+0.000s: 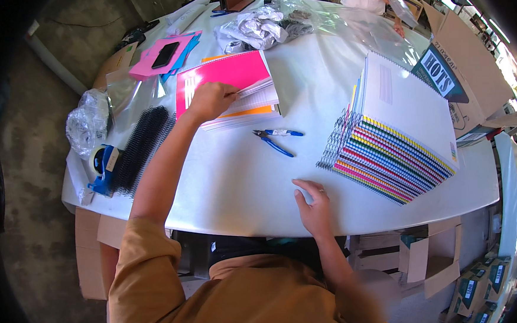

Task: The person manually inserts plastic spiral coils into the pre-punched holes of various colored notebooks, rotates the coils to secure them, and stacks the completed notebooks on a table.

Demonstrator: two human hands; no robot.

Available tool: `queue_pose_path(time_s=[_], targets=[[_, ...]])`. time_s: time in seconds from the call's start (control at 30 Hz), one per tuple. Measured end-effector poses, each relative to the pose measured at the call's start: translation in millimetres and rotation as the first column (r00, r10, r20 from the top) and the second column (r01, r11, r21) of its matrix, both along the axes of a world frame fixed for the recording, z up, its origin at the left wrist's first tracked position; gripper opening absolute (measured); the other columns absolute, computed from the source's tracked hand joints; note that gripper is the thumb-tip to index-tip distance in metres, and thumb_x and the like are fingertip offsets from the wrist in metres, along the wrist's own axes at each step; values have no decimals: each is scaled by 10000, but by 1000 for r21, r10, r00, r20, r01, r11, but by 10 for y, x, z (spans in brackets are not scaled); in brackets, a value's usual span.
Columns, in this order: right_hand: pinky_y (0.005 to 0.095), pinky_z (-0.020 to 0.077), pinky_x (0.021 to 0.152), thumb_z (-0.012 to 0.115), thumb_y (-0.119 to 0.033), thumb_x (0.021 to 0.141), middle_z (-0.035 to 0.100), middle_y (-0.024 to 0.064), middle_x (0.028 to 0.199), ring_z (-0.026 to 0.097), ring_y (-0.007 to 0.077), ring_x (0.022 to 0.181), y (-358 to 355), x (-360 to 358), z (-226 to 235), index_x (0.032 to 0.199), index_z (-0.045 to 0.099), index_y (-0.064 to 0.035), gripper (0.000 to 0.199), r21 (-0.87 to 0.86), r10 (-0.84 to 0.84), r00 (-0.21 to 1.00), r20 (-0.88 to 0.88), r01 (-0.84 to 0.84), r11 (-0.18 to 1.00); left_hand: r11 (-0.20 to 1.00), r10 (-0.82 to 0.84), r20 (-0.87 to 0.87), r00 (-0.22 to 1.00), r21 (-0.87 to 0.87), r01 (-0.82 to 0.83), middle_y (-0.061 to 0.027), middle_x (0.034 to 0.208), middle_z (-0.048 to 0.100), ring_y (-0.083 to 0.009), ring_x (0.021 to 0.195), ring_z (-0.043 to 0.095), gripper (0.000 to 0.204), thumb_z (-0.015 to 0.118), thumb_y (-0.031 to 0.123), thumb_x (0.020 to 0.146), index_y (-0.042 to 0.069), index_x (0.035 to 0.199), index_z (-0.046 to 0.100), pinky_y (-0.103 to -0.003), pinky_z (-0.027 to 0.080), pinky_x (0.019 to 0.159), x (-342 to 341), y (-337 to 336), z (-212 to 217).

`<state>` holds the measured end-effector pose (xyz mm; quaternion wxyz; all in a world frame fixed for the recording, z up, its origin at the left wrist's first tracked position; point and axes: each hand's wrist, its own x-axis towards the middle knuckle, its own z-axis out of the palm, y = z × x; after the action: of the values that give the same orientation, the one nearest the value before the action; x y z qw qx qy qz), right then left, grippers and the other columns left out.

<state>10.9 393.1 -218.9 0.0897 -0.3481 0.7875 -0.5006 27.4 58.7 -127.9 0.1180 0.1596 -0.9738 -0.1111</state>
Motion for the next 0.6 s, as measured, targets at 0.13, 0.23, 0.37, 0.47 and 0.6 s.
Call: queue_pose_path(time_s=[0.13, 0.23, 0.37, 0.47, 0.6], targets=[[341, 422, 892, 597, -117, 830, 630, 113, 1094, 569, 221, 1037, -544, -231, 275, 1136, 602, -46, 315, -121, 98, 994, 47, -92, 988, 934, 133, -228, 965, 355, -45, -79, 796, 672, -180, 717, 637, 215, 635, 196, 804, 42, 950, 668, -312, 491, 669, 80, -112, -268], [341, 425, 874, 592, -146, 839, 615, 140, 1121, 566, 212, 1027, -1133, -608, 332, 1206, 537, 1, 399, -322, 48, 996, 74, -22, 947, 769, 263, -389, 883, 637, 51, -6, 760, 633, -71, 702, 569, 169, 648, 113, 803, -18, 909, 648, -229, 457, 640, 8, -171, -400], [295, 372, 940, 581, -213, 849, 575, 153, 1181, 485, 218, 1155, -1787, -910, 626, 1205, 515, 66, 457, -195, 12, 974, 226, 33, 980, 592, 307, -458, 834, 778, 209, 8, 756, 627, -56, 666, 552, 128, 657, 104, 798, 12, 887, 651, -215, 443, 618, 63, -315, -470], [264, 370, 897, 541, -335, 872, 602, 131, 1104, 527, 189, 1032, -1974, -1168, 669, 1167, 553, 39, 476, -14, 137, 935, 326, -140, 990, 504, 291, -478, 829, 813, 291, 14, 738, 614, -44, 642, 533, 107, 659, 91, 794, 22, 875, 646, -203, 430, 601, 5, -313, -442], [328, 375, 919, 519, -315, 884, 597, 139, 1112, 529, 215, 1081, -2066, -1062, 1112, 1251, 472, 32, 507, 38, 249, 879, 407, -289, 957, 476, 295, -452, 842, 833, 280, 22, 707, 589, -30, 608, 501, 89, 655, 82, 793, 24, 857, 635, -192, 397, 557, 81, -317, -389]])
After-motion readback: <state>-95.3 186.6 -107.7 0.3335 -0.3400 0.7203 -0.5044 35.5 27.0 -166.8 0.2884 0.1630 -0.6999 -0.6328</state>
